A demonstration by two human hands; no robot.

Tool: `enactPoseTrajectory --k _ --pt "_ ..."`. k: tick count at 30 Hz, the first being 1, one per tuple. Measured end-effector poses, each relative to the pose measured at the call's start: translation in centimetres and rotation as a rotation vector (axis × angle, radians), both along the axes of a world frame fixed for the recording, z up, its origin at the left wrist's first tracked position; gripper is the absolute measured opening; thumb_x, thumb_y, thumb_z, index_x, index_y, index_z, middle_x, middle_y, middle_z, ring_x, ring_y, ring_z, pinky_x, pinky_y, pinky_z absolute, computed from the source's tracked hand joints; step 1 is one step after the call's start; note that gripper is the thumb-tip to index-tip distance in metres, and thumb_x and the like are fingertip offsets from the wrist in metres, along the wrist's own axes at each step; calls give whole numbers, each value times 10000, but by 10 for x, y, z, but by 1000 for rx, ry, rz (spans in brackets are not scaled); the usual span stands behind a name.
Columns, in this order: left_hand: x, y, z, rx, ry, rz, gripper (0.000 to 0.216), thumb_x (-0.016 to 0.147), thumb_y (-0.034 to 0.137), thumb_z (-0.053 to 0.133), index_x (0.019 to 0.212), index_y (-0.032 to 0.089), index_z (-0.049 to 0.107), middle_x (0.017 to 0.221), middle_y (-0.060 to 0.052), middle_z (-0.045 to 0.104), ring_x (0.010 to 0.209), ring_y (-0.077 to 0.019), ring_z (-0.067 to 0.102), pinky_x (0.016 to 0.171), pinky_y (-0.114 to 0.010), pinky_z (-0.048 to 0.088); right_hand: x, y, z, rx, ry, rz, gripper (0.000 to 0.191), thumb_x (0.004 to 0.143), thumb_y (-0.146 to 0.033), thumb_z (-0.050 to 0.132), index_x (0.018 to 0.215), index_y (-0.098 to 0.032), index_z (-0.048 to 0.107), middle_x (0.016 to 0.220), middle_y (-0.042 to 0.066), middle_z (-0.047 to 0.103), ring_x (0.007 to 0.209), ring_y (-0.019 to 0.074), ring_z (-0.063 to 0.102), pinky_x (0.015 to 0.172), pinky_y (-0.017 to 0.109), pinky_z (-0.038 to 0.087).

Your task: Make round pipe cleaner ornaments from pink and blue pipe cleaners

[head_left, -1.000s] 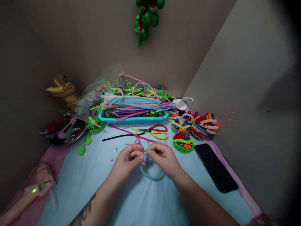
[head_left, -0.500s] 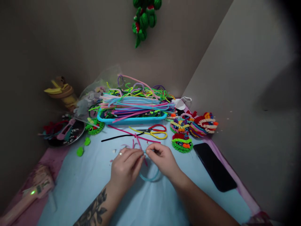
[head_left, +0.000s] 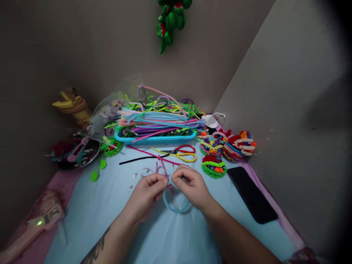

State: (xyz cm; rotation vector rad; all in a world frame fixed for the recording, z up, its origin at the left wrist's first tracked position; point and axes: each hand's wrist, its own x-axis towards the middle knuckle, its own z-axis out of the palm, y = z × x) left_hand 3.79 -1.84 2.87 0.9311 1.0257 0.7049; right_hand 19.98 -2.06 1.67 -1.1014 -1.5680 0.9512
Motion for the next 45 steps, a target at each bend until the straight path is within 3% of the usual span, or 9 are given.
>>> enactPoseTrajectory --k 4,8,16,21,28,32,35,42,45 --pt "-1 -5 -2 607 423 191 288 703 338 648 927 168 586 768 -22 584 559 -92 481 519 -210 403 -6 -2 -2 -67 0 -145 121 759 -186 559 640 -174 576 615 -17 543 586 105 496 549 212 385" --pt "-2 -10 -13 1113 761 149 175 768 263 598 927 188 598 870 -51 638 764 -155 582 682 -261 458 -10 -5 -1 -53 -48 -200 125 752 -164 549 632 -174 579 613 -17 553 601 106 504 567 212 384" --pt "-3 -9 -21 1335 912 169 152 811 175 547 947 168 616 754 -41 657 701 -159 583 688 -272 446 -12 -6 3 -12 -95 -196 135 750 -161 536 625 -180 583 612 -7 558 595 111 495 552 216 389" --pt "-2 -6 -14 1114 805 126 148 819 218 528 874 181 661 715 -40 604 697 -162 537 666 -278 416 -8 -4 -1 43 -124 -177 143 767 -141 515 662 -185 601 638 -1 554 628 119 506 592 231 399" --pt "-4 2 -8 86 8 -68 311 732 401 604 591 128 552 549 17 450 475 -65 335 444 -196 240 -4 -1 -1 -8 -68 -73 131 769 -147 533 675 -184 615 669 0 563 665 126 532 635 242 403" --pt "-3 2 -10 -99 -176 -44 290 692 389 652 656 111 578 616 -4 496 476 -46 327 428 -180 222 -4 0 -3 -56 4 -92 112 756 -172 552 655 -178 601 641 -9 540 628 117 508 600 230 395" --pt "-2 1 -6 114 -10 -19 282 760 398 585 819 127 634 674 -29 558 548 -81 444 488 -187 333 -4 0 -4 -89 43 -142 116 751 -197 556 642 -175 585 626 -14 525 601 111 489 569 220 387" --pt "-4 -7 -9 1038 631 125 208 780 260 581 975 196 618 936 -75 614 799 -162 572 685 -271 481 -7 -1 -4 -151 49 -167 132 745 -245 566 637 -171 577 613 -8 538 589 111 484 555 220 392" --pt "-4 -8 -16 1291 814 134 206 792 174 557 987 208 613 910 -62 631 842 -171 584 768 -296 475 -9 -1 -4 -190 63 -167 140 737 -253 571 627 -167 576 608 -3 546 594 117 491 562 222 403"
